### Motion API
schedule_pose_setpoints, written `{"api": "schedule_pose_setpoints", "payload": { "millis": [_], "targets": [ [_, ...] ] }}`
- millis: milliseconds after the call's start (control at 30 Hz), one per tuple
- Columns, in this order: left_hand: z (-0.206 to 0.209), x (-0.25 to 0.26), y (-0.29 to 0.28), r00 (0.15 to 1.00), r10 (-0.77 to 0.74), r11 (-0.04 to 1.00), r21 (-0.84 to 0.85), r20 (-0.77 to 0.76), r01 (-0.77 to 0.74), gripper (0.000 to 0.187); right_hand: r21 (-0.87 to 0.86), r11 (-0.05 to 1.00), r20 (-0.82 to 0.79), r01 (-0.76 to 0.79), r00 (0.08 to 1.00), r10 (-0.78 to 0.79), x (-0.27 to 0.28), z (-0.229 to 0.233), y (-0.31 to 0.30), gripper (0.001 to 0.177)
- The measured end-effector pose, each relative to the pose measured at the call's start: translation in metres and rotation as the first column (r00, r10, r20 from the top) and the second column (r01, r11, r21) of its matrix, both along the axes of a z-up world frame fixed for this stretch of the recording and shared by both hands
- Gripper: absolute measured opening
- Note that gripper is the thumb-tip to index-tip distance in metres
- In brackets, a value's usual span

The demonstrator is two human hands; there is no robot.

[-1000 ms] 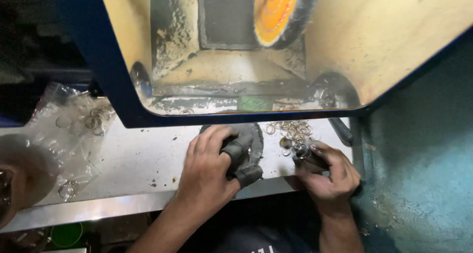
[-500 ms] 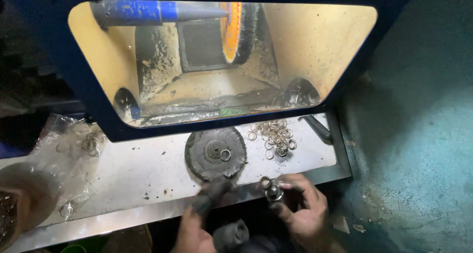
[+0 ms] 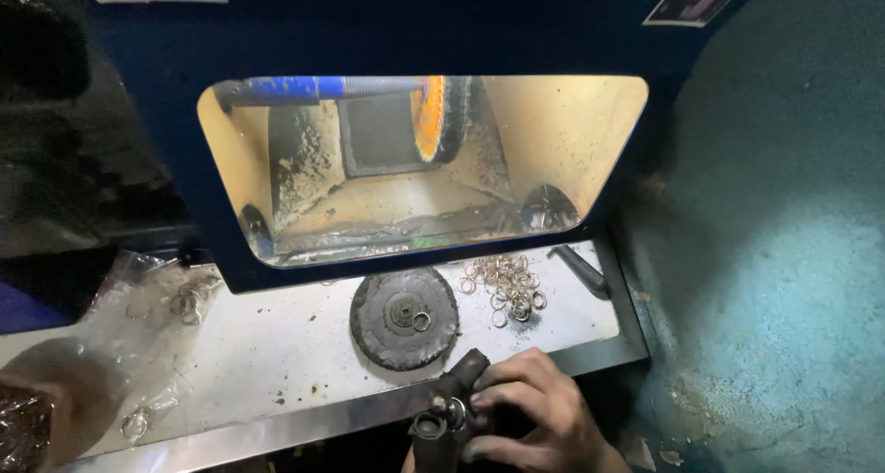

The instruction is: The person uses a rotary polishing tool to polish small metal rings one by one. They hold each ring with a finger cot and apply the tool to the surface, then place the finished ring into a pile on the workbench. The process is repeated for multiple rings throughout the clip.

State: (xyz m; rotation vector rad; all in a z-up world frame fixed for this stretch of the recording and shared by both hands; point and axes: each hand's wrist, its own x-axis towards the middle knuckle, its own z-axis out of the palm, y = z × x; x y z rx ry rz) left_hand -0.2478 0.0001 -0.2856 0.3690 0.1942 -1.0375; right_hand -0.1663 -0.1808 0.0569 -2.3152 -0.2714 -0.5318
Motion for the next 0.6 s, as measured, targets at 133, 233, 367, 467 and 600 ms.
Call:
{"api": "schedule_pose_setpoints", "payload": {
  "millis": [133,233,367,467,600],
  "targets": [
    [0.172,0.126,-0.05,0.995,-0.021,0.987,-0.158,0.093,0.036,0.09,-0.085,0.952,-0.019,0.296,0.954,-0.298,-0.014,-0.025,-0.06,0.029],
    [0.273,0.142,-0.018,0.994,0.0,0.966,0.256,0.106,-0.028,0.09,-0.375,0.653,0.141,0.658,0.737,-0.661,-0.009,-0.049,-0.106,0.031],
    [0.287,0.144,-0.007,0.96,-0.043,0.98,0.197,0.278,-0.013,0.088,-0.488,0.644,0.001,0.589,0.738,-0.674,-0.002,-0.055,-0.122,0.039],
    [0.287,0.149,-0.004,0.924,-0.046,0.985,0.17,0.38,-0.021,0.087,-0.474,0.603,0.029,0.642,0.696,-0.718,-0.005,-0.06,-0.121,0.031],
    [0.275,0.148,-0.001,0.924,-0.003,0.989,0.139,0.382,-0.055,0.087,-0.258,0.628,0.026,0.734,0.655,-0.755,-0.021,-0.051,-0.112,0.039]
  ]
}}
